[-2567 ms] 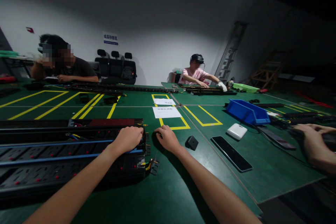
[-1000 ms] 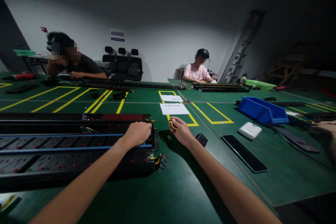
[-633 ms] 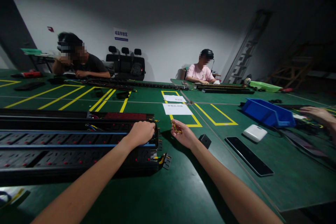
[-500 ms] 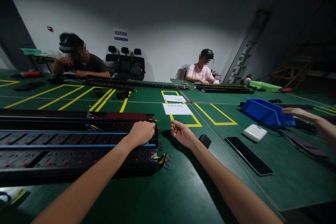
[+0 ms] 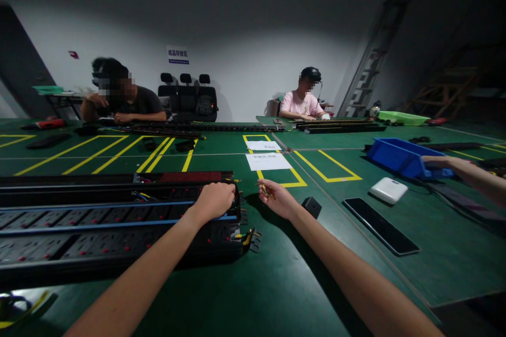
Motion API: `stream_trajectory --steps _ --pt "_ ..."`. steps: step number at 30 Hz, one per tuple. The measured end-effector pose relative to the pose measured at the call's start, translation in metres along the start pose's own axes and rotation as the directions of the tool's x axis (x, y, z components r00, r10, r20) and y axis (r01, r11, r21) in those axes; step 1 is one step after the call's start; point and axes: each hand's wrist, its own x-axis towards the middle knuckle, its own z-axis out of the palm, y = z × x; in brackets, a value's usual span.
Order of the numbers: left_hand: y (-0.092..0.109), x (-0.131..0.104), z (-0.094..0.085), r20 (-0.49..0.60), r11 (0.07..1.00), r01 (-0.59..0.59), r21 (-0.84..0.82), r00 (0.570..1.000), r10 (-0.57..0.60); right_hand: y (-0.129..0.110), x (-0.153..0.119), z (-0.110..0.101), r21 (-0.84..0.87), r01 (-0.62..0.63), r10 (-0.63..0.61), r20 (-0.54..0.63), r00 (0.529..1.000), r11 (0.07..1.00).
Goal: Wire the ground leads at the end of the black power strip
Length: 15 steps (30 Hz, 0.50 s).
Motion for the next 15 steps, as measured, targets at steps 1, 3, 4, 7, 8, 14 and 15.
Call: stream_trajectory --steps 1,3,4,7,8,14,15 --pt "0.0000 0.0000 -0.0001 -0.001 1.000 -0.002 0.005 1.000 0.002 -0.0001 0.0001 0.0001 0.000 0.002 -0.002 -0.001 1.000 1.000" --pt "0.0000 0.0000 -0.0005 -0.004 1.000 -0.008 0.011 1.000 0.008 0.0001 0.0004 0.0004 -0.001 0.007 -0.007 -0.003 1.000 1.000" --pt "0.0000 -0.0001 -0.0008 -0.005 1.000 -0.012 0.012 1.000 0.012 0.0002 0.0006 0.0006 -0.002 0.010 -0.010 -0.005 1.000 1.000" --pt "-0.0003 -0.0001 -0.0015 -0.001 1.000 -0.013 0.011 1.000 0.013 0.0012 0.0014 0.0011 -0.008 0.019 -0.019 -0.007 1.000 1.000" --pt "-0.0003 -0.0001 -0.0017 0.003 1.000 -0.010 0.010 1.000 0.009 0.0015 0.0017 0.0012 -0.009 0.022 -0.022 -0.007 1.000 1.000" --pt "-0.0003 0.0000 -0.0022 0.024 1.000 0.005 -0.001 1.000 -0.005 0.0026 0.0027 0.0006 -0.012 0.034 -0.034 0.000 0.999 0.999" --pt "-0.0003 -0.0001 -0.0023 0.022 1.000 0.004 -0.002 1.000 -0.004 0.0026 0.0026 0.0005 -0.013 0.033 -0.033 0.000 0.999 0.999"
